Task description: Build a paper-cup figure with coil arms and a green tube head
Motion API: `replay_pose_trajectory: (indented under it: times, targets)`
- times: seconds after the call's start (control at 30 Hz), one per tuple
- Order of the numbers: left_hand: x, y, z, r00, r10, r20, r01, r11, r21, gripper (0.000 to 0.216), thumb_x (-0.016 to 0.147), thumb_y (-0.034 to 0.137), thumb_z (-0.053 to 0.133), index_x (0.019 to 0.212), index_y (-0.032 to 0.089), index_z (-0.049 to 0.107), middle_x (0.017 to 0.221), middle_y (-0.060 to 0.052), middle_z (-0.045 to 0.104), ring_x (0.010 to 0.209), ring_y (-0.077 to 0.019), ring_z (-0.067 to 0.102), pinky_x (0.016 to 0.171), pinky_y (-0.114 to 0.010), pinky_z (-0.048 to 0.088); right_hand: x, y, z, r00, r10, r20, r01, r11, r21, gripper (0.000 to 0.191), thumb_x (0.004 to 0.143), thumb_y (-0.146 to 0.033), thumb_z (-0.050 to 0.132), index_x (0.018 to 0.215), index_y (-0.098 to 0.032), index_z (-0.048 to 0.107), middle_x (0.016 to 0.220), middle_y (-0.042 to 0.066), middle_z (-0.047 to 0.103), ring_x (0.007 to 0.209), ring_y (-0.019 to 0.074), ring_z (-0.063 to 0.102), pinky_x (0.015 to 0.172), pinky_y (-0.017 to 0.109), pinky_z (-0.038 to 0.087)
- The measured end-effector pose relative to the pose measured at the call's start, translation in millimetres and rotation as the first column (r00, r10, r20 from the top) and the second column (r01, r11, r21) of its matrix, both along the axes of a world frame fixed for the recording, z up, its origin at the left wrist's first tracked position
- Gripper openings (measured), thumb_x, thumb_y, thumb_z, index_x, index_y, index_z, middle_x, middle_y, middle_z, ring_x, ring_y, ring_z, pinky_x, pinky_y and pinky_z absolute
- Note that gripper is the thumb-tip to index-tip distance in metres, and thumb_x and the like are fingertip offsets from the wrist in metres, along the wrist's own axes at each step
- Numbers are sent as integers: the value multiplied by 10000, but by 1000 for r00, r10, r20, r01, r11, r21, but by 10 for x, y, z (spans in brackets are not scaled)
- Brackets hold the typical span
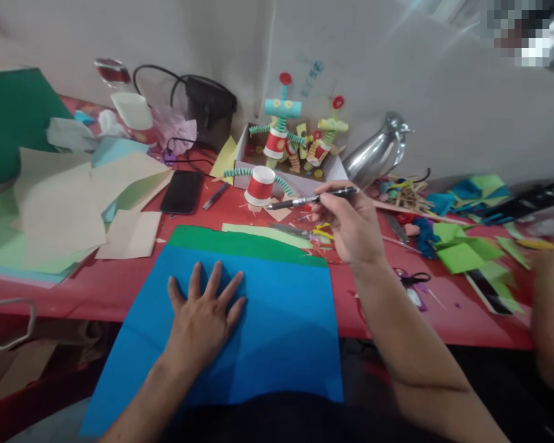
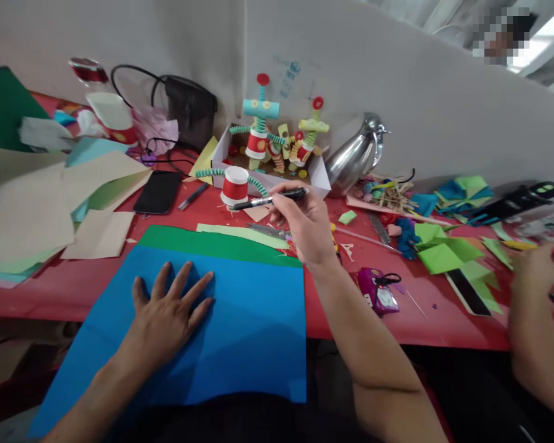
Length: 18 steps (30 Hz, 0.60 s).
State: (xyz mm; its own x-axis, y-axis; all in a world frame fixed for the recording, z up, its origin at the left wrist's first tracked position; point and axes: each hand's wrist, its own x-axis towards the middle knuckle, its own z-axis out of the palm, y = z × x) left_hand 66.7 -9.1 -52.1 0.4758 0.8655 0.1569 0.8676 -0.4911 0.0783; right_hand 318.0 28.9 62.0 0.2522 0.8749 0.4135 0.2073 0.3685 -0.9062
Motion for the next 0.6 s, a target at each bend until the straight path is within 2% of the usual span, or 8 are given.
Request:
replay_pose_trajectory:
  times: [0.1, 0.23, 0.33, 0.43, 0.6]
  targets:
    - [-6, -22, 23, 1000, 6, 6, -6, 1000, -17, 482, 965, 466, 402, 1433, 377, 469, 1549, -113, 399, 1454, -444, 214, 1080, -749, 80, -265, 163, -143, 995, 94, -35, -96, 993, -67, 118, 867, -358, 645, 854, -243, 628, 690, -40, 601, 597, 98, 571, 595, 236, 494]
    - [-39, -49, 48, 1000, 0, 26, 1, 999, -48, 481, 963, 511, 372, 1427, 424, 459, 1546, -74, 411, 1443, -437, 251, 1082, -753, 93, -752, 455, -458, 975, 207, -78, -216, 965, -151, 185, 816, -394, 688, 849, -213, 668, 736, -14, 638, 700, 130, 607, 688, 269, 506]
    - [-60, -62, 47, 999, 11, 41, -8, 999, -50, 482, 962, 510, 372, 1430, 427, 452, 1547, -64, 410, 1442, -432, 256, 1084, -756, 98, -1058, 640, -649, 955, 262, -137, -287, 935, -208, 206, 797, -397, 682, 823, -193, 665, 719, -7, 640, 688, 137, 607, 677, 275, 494]
    - [-69, -72, 40, 998, 13, 57, -10, 998, -54, 481, 963, 509, 369, 1429, 423, 454, 1551, -62, 402, 1444, -431, 252, 1086, -760, 90, -1234, 742, -755, 948, 296, -119, -317, 915, -248, 200, 805, -387, 663, 802, -187, 657, 686, -10, 631, 683, 140, 603, 660, 266, 470]
    - [-75, -74, 30, 998, -1, 67, 5, 998, -68, 494, 965, 523, 345, 1437, 415, 445, 1554, -71, 394, 1439, -440, 254, 1080, -770, 81, -1349, 788, -838, 948, 309, -76, -318, 906, -281, 210, 811, -404, 650, 810, -193, 653, 687, -7, 635, 693, 156, 611, 674, 278, 472]
